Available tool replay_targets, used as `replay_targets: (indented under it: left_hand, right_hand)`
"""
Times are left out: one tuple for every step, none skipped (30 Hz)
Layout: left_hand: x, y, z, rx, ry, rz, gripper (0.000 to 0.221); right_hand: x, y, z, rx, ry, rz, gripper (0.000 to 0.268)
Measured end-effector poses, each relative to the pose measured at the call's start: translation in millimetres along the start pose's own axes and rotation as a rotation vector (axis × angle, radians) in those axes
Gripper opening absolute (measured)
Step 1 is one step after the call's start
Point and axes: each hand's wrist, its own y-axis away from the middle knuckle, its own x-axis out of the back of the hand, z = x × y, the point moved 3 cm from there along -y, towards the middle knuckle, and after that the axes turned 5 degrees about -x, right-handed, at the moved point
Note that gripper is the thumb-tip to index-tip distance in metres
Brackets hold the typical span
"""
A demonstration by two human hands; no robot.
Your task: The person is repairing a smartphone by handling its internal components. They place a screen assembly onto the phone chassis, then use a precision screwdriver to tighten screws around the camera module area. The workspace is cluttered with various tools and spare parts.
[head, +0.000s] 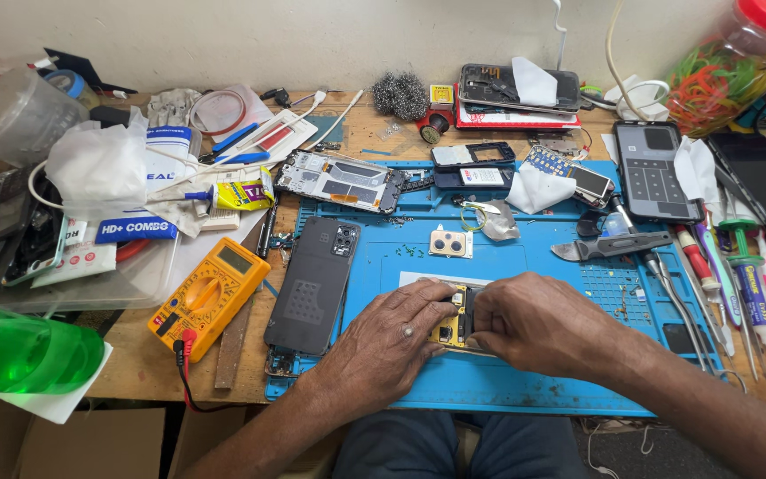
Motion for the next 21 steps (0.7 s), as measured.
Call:
replay_targets:
  left_hand:
    - [0.6, -0.3, 0.1, -0.003, -0.002, 0.001, 0.049]
    - [1.4, -0.5, 0.3, -0.006, -0.004, 0.002, 0.049]
    - [1.5, -0.6, 0.8, -0.008, -0.004, 0.003, 0.049]
    - [1.5, -0.5, 0.9, -0.003, 0.001, -0.002, 0.049]
    - [1.7, -0.5, 0.9, 0.002, 0.005, -0.006, 0.049]
    - [2.1, -0.5, 0.6, 0.007, 0.009, -0.010, 0.049]
    - [2.5, -0.5, 0.6, 0.003, 0.007, -0.006, 0.048]
    - [2.8, -0.5, 0.5, -0.001, 0.005, -0.002, 0.048]
    - [2.7, 0.1, 0.9, -0.005, 0.004, 0.000, 0.047]
    - [2.6, 0.6, 1.3, 0.002, 0.010, 0.002, 0.048]
    - [2.9, 0.3, 1.3, 0.005, 0.014, 0.002, 0.048]
    - [3.2, -0.1, 1.6, 0.007, 0.019, 0.002, 0.048]
    - [3.6, -0.4, 2.0, 0.001, 0.011, 0.001, 0.048]
    - [4.4, -0.2, 2.1, -0.005, 0.003, 0.000, 0.048]
    - [4.5, -0.1, 2.4, -0.011, -0.003, -0.001, 0.048]
    - [4.3, -0.3, 2.5, -0.013, -0.003, -0.002, 0.048]
    - [4.1, -0.4, 2.5, -0.014, -0.003, -0.001, 0.048]
    - [3.6, -0.7, 2.7, -0.014, -0.004, 0.001, 0.048]
    - [3.4, -1.0, 2.6, -0.017, -0.010, -0.001, 0.049]
    - [3.5, -1.5, 2.1, -0.019, -0.017, -0.002, 0.049]
    - [2.9, -1.0, 2.5, -0.020, -0.021, -0.006, 0.049]
  right_hand:
    - [0.6, -0.5, -1.3, -0.016, 0.011, -0.022, 0.016]
    - [0.7, -0.5, -1.7, -0.033, 0.022, -0.043, 0.016]
    - [1.2, -0.1, -1.5, -0.015, 0.015, -0.033, 0.017]
    - [1.4, -0.2, -0.4, 0.002, 0.008, -0.022, 0.018]
    - [1.6, -0.8, 1.0, 0.020, 0.002, -0.010, 0.018]
    - [1.4, -1.1, 1.8, 0.051, -0.006, 0.008, 0.016]
    - [1.1, -1.2, 2.2, 0.082, -0.013, 0.024, 0.014]
    - [1.2, -1.3, 2.0, 0.114, -0.021, 0.041, 0.012]
    - [0.2, -1.7, 2.5, 0.088, -0.022, 0.034, 0.014]
    - [-0.4, -1.9, 2.5, 0.062, -0.024, 0.027, 0.015]
    - [-0.7, -1.5, 2.3, 0.034, -0.028, 0.024, 0.017]
    - [-1.0, -0.6, 1.6, 0.030, -0.015, 0.023, 0.018]
    - [-1.1, 0.5, 1.5, 0.025, -0.002, 0.023, 0.020]
    - [-1.1, 1.5, 2.4, 0.020, 0.010, 0.022, 0.021]
    - [-0.1, 2.5, 4.4, 0.030, -0.005, 0.033, 0.020]
    - [1.5, 3.2, 7.2, 0.039, -0.020, 0.044, 0.020]
    - [2.6, 4.0, 9.8, 0.051, -0.032, 0.055, 0.019]
    - [2.6, 5.4, 12.4, 0.053, -0.030, 0.058, 0.020]
    - [1.6, 6.5, 14.0, 0.056, -0.030, 0.060, 0.021]
    - [0.7, 7.2, 15.2, 0.059, -0.030, 0.063, 0.022]
    - [-0.7, 8.0, 17.4, 0.037, -0.028, 0.055, 0.022]
